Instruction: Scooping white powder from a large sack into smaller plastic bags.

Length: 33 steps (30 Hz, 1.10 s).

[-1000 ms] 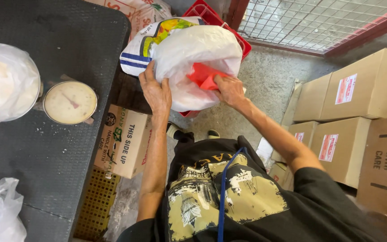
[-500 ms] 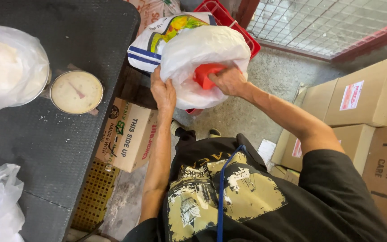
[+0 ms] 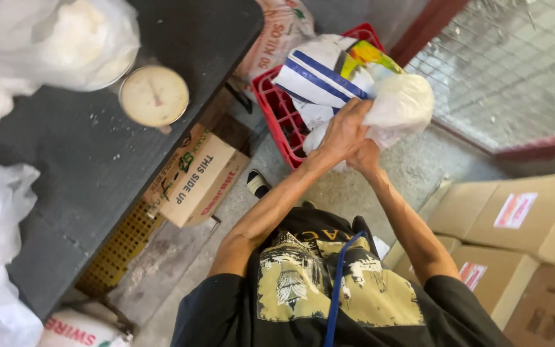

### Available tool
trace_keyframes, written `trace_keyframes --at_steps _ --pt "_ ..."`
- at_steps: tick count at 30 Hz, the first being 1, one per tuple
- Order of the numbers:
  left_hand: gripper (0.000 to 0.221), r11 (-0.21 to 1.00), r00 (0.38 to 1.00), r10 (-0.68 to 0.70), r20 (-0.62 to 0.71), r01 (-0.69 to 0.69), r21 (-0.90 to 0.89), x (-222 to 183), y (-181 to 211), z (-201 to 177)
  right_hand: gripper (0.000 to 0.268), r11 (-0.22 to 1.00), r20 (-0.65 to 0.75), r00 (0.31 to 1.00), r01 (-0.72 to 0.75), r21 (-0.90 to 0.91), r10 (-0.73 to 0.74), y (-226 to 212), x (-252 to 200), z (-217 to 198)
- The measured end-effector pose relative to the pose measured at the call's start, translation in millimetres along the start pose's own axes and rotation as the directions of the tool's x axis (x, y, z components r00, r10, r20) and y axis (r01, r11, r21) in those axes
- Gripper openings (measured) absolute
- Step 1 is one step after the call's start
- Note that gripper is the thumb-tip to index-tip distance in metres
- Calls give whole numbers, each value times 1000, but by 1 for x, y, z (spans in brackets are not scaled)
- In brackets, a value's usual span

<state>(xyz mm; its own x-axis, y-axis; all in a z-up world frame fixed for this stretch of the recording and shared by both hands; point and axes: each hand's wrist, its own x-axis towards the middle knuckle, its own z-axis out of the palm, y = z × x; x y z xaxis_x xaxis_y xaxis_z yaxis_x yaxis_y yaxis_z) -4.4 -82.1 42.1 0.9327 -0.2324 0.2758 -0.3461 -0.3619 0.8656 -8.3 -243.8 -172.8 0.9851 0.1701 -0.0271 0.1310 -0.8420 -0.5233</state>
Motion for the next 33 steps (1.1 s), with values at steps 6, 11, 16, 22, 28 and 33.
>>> trace_keyframes --at_steps 6,11,16,22,28,33 --pt "46 987 985 -33 167 6 159 -18 -36 41 36 840 -460 721 -328 433 518 -92 22 11" --pt "53 997 988 -20 -151 32 74 -2 -62 0 50 983 -421 889 180 -43 -181 -44 12 -8" --pt "50 963 918 -251 -308 269 15 3 -79 -60 37 949 -122 986 -73 307 115 -61 5 -30" --pt "48 958 889 -213 -406 271 92 -8 -102 -63 37 933 -208 971 -40 357 120 -50 -26 -32" --pt "45 955 874 -222 -433 284 82 -1 -131 -81 37 898 -415 899 60 436 141 -63 -51 -46" --pt "36 952 844 -307 -440 280 -127 -11 -116 -98 36 957 -433 901 93 276 37 -63 -70 -65"
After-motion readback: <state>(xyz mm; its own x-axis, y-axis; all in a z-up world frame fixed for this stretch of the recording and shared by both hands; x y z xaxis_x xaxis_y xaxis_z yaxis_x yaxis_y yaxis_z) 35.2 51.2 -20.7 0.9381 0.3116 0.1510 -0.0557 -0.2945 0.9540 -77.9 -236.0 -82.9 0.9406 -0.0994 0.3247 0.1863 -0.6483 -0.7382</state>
